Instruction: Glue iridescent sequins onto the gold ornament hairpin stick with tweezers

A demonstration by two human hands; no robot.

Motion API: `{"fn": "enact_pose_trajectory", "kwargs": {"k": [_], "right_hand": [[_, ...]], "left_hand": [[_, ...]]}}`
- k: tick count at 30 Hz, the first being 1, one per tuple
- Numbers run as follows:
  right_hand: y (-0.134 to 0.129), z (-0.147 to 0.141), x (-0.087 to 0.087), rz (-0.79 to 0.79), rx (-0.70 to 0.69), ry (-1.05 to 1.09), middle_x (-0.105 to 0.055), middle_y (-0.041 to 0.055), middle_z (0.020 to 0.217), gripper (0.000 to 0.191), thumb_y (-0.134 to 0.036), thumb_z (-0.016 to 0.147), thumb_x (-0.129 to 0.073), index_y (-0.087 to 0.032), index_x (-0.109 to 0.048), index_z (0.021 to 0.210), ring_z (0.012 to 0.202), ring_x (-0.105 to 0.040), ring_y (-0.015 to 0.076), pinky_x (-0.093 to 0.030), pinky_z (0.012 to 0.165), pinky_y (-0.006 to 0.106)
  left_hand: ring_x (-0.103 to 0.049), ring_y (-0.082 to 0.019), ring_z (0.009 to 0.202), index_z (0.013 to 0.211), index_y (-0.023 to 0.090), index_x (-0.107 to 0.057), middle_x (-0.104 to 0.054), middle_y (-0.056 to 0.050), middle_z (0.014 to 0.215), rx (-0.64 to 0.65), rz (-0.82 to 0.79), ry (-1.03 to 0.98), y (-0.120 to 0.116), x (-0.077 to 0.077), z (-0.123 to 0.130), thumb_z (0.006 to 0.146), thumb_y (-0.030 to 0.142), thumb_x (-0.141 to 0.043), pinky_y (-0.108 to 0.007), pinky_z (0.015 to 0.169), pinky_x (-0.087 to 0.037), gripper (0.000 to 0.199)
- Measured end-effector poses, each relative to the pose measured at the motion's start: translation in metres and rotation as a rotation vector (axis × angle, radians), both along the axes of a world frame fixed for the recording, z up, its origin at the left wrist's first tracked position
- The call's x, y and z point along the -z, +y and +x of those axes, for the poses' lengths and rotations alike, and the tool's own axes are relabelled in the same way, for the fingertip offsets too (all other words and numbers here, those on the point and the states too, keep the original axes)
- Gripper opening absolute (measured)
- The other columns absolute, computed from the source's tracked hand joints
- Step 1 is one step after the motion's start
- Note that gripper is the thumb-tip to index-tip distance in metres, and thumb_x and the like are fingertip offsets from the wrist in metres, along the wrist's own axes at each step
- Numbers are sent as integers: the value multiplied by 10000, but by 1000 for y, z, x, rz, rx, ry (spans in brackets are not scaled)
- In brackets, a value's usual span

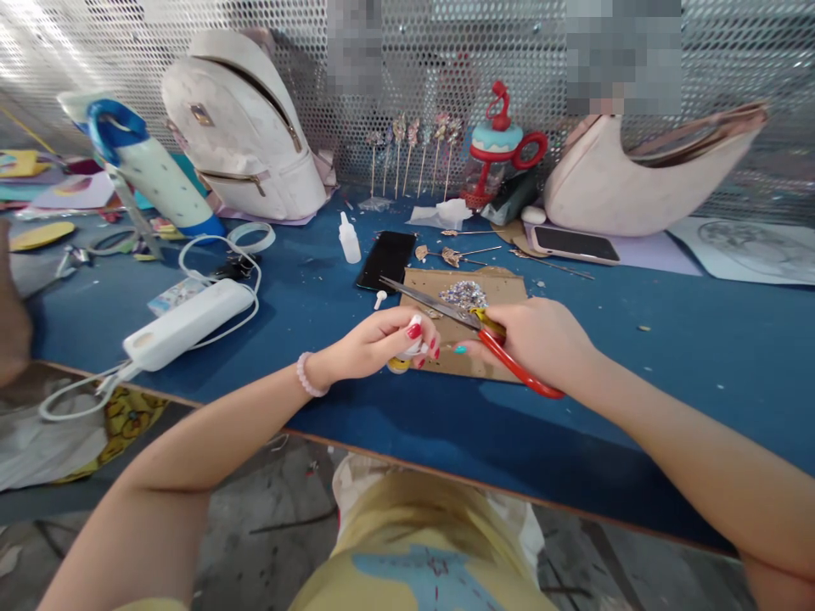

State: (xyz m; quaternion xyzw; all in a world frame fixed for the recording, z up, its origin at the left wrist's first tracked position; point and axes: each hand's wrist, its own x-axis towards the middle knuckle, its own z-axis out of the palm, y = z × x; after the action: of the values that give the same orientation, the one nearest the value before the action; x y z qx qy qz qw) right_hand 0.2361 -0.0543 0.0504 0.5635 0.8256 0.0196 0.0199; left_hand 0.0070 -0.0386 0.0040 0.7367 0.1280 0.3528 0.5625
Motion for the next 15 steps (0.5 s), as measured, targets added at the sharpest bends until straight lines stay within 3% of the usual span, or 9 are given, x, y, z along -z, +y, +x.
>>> {"fn": "enact_pose_trajectory", "kwargs": {"k": [3,7,9,15], "right_hand": [[0,1,0,0,-1,-4,-515,55,530,689,-824,792,-222,-209,-448,584,506,-484,170,-220,509,272],[1,3,-1,34,13,1,-511,53,523,668,-811,803,-251,-211,-452,588,502,-479,172,-225,516,275],[2,3,-2,47,18,15,-485,43,500,653,-797,815,-259,-215,-436,578,491,-461,168,-228,513,275],[3,4,-2,71,4,67,-431,18,452,628,-775,824,-301,-221,-410,549,447,-409,151,-230,495,269]], "left_hand": [[-603,-107,755,888,161,-592,-655,-60,867,-60,54,4,4,-1,-4,996,388,-410,-233,697,-505,310],[-619,-151,902,919,186,-637,-667,-63,933,-270,182,-27,21,-7,-24,983,407,-437,-292,814,-502,304],[-595,-185,1019,894,181,-660,-651,-82,995,-338,274,60,33,-10,-39,963,411,-479,-337,910,-483,301],[-584,-163,991,992,188,-689,-594,-83,1082,-379,246,313,51,-3,-68,926,446,-532,-297,886,-494,309]]}}
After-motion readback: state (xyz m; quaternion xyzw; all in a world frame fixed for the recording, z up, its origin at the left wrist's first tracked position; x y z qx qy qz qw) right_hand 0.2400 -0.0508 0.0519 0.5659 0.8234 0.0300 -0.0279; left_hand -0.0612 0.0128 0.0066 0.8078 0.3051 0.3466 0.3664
